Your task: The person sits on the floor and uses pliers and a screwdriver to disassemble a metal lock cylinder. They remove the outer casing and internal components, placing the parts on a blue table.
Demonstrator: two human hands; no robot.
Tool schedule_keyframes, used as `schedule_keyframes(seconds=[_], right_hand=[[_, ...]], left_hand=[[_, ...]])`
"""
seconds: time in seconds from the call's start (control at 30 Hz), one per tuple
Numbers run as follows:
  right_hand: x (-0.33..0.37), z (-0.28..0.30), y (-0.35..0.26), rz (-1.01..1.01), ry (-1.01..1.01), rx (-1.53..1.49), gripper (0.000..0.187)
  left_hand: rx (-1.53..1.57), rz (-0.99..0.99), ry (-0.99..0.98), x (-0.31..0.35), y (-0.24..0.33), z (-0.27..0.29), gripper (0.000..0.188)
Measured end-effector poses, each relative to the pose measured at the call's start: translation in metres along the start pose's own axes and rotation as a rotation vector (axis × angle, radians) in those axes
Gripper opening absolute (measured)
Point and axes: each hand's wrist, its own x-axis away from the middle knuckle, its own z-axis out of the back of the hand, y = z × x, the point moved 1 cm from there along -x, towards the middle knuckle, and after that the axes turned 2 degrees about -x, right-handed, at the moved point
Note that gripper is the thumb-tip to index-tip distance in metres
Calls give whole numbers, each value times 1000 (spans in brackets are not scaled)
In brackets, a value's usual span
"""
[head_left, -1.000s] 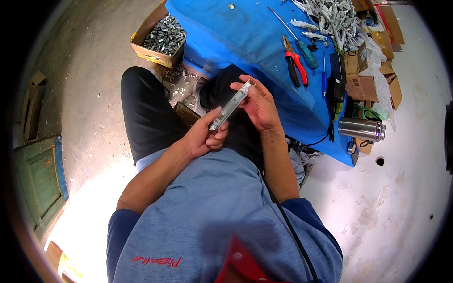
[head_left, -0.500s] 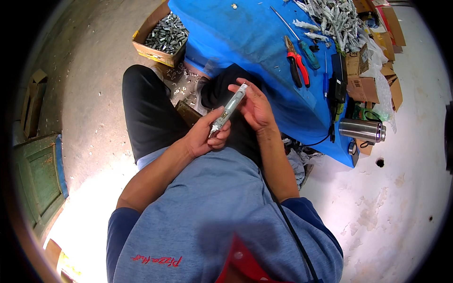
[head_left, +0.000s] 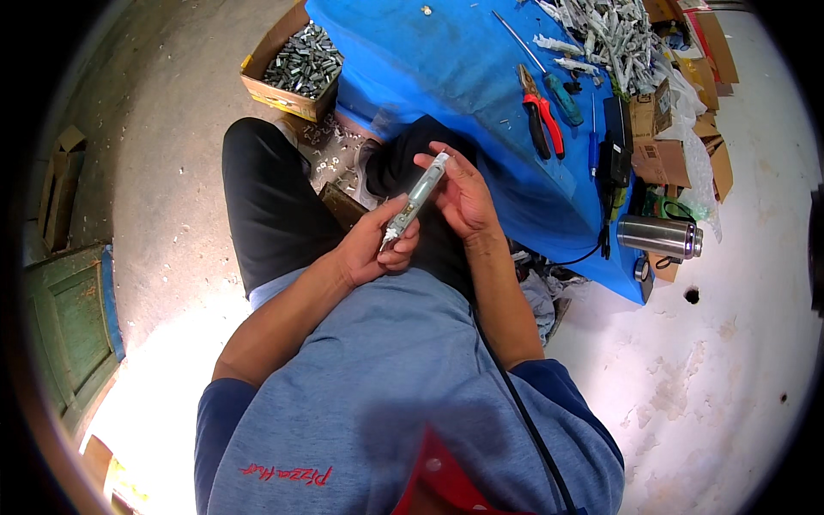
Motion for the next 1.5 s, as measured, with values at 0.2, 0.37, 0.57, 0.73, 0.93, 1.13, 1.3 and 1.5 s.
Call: schedule_keyframes(seconds=[0.2,0.37,0.57,0.73,0.93,1.13,1.3,1.5], right_hand=[[0,-2,0,17,12,18,37],[0,-2,-2,37,-20,30,38],[-1,-1,2,18,0,17,38],[-1,-3,2,-4,16,15,38],[-1,-3,2,-6,25,20,39],[0,-6,0,-1,31,31,41],[0,-8,-1,7,25,29,40],[-1,-8,-2,13,3,35,40]], left_hand=[[-2,1,4,0,0,1,50],[0,-2,-2,-1,1,3,50],[-3,-6,-10,0,1,2,51],[0,-5,-12,-1,1,3,51],[6,-1,-6,-2,0,4,53],[16,1,2,-1,0,4,53],[19,3,9,-2,1,5,53],[12,6,11,-2,1,5,54]])
